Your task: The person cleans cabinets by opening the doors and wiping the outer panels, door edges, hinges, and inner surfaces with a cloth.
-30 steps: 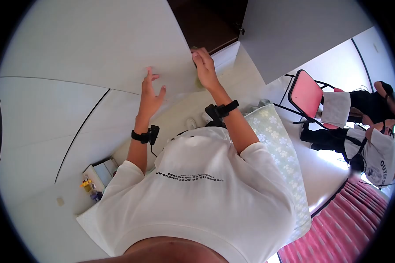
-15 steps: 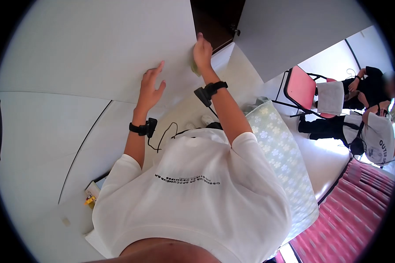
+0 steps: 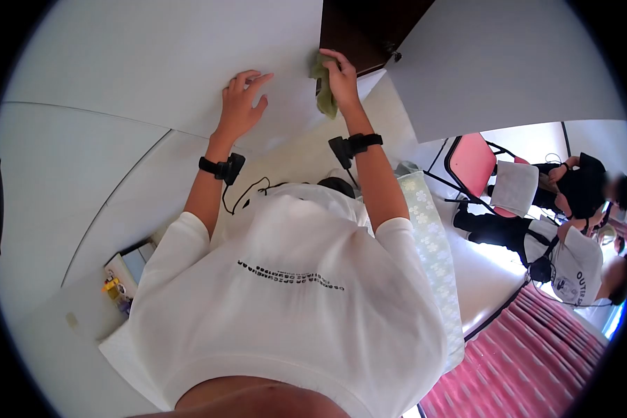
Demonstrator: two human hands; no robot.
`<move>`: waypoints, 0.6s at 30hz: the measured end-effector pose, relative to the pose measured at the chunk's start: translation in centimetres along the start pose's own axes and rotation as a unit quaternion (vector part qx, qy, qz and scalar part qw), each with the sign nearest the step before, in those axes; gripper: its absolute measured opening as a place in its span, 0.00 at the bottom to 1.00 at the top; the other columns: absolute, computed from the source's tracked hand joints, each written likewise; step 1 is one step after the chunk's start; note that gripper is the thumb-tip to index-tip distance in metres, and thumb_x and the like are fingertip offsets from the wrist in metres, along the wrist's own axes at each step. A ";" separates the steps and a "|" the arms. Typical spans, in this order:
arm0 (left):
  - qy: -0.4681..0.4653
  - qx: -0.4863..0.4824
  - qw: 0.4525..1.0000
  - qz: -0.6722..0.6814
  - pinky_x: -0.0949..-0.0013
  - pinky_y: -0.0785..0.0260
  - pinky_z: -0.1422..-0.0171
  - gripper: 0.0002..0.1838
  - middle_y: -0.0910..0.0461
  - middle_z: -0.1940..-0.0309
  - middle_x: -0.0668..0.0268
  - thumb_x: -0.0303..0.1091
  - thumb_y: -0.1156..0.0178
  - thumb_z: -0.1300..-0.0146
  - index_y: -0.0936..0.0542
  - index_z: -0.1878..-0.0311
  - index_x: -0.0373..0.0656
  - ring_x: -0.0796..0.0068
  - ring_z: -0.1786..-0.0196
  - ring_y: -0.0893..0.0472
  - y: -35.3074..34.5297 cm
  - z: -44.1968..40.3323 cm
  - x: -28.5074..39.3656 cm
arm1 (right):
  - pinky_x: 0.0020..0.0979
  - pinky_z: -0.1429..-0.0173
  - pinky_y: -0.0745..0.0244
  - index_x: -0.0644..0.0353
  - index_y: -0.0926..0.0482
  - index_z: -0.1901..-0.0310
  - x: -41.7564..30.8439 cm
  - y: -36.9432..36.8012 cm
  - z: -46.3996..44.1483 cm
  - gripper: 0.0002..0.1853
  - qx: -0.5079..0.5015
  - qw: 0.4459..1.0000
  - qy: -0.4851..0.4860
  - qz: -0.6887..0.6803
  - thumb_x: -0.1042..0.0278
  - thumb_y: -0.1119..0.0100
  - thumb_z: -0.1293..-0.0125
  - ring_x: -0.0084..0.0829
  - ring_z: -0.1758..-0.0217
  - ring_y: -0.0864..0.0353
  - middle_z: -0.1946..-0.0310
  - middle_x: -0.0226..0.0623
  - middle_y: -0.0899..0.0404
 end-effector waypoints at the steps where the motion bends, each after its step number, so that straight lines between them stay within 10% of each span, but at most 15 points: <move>1: 0.006 -0.003 1.000 -0.003 0.57 0.38 0.40 0.27 0.29 0.42 0.70 0.30 0.38 0.42 0.23 0.37 0.57 0.66 0.44 0.28 -0.1 0.0 -0.2 | 0.26 0.42 0.28 0.62 0.18 0.47 -0.5 -0.3 0.4 0.16 -0.050 0.999 -0.002 -0.010 0.74 0.50 0.33 0.24 0.50 0.22 0.51 0.34 0.19; 10: 0.034 0.035 0.999 0.000 0.57 0.34 0.39 0.34 0.29 0.42 0.63 0.30 0.32 0.47 0.27 0.34 0.54 0.62 0.44 0.28 -0.5 -1.5 1.3 | 0.28 0.39 0.29 0.59 0.23 0.39 -5.1 -1.7 4.0 0.26 -0.250 0.966 0.056 -0.028 0.84 0.51 0.40 0.26 0.43 0.24 0.44 0.35 0.23; 12: 0.071 -0.059 0.950 0.299 0.59 0.32 0.37 0.40 0.30 0.40 0.59 0.31 0.29 0.46 0.34 0.29 0.48 0.63 0.41 0.26 -2.0 -1.7 3.4 | 0.31 0.38 0.29 0.58 0.25 0.38 -5.7 -1.4 4.7 0.25 -0.280 0.958 0.059 -0.031 0.83 0.51 0.38 0.29 0.41 0.25 0.42 0.37 0.24; 18: 0.101 -0.072 0.841 0.526 0.64 0.31 0.37 0.30 0.29 0.39 0.60 0.25 0.39 0.36 0.37 0.31 0.42 0.70 0.38 0.27 -9.5 -2.4 7.7 | 0.33 0.37 0.29 0.59 0.26 0.41 -6.2 2.4 5.7 0.22 -0.233 0.969 0.072 -0.037 0.82 0.51 0.36 0.32 0.42 0.25 0.44 0.40 0.25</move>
Point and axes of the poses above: each hand's wrist, its own z-axis away from the middle knuckle, its own y-axis out of the back of the hand, x = y × z, the point moved 5 cm from there along -z, towards the middle knuckle
